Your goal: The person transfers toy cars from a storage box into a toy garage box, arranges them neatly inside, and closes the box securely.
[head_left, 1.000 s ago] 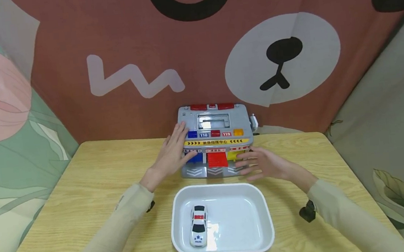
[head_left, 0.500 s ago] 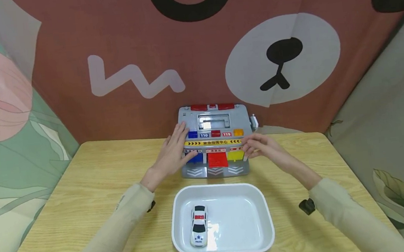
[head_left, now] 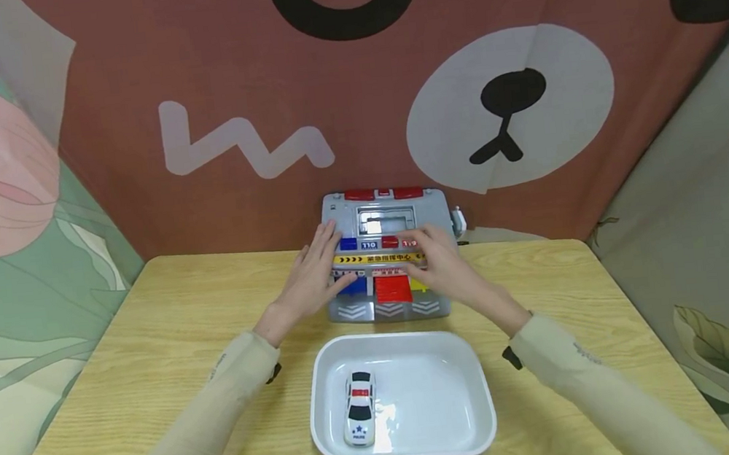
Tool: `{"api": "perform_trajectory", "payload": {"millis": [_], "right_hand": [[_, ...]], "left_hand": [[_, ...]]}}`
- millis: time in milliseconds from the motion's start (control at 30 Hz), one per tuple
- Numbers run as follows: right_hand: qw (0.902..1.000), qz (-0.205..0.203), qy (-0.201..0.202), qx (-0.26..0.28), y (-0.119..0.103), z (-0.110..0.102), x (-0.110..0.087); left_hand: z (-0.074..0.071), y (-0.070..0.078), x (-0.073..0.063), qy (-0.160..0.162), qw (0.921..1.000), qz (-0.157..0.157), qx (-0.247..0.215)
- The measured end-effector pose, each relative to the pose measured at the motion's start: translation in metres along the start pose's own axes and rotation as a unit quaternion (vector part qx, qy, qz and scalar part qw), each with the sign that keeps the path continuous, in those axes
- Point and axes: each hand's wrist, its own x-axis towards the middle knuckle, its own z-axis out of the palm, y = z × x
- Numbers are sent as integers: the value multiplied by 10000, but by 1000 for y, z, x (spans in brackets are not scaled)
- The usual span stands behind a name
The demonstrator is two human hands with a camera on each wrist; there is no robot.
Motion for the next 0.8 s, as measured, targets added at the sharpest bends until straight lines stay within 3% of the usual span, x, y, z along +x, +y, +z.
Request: {"api": "perform_trajectory", "payload": {"millis": [133,233,367,567,800], "right_hand": [[9936,-235,-397,-1034,-9,8,12],[9863,-231,-718,-1465,-12,13,18],[9817,-83,-904,-1675,-14,21,20],[9824,-76,-758,-1704,-16,26,22],[9790,-123,-851,-1846,-18,28,27]], "left_hand": [[0,0,0,-24,10000,-18,23],[0,2,1,-21,10000,2,45],[2,2,1,-12,9999,75,133],[3,2,2,-32,9998,43,186],[2,2,2,-38,9998,-12,176]]}}
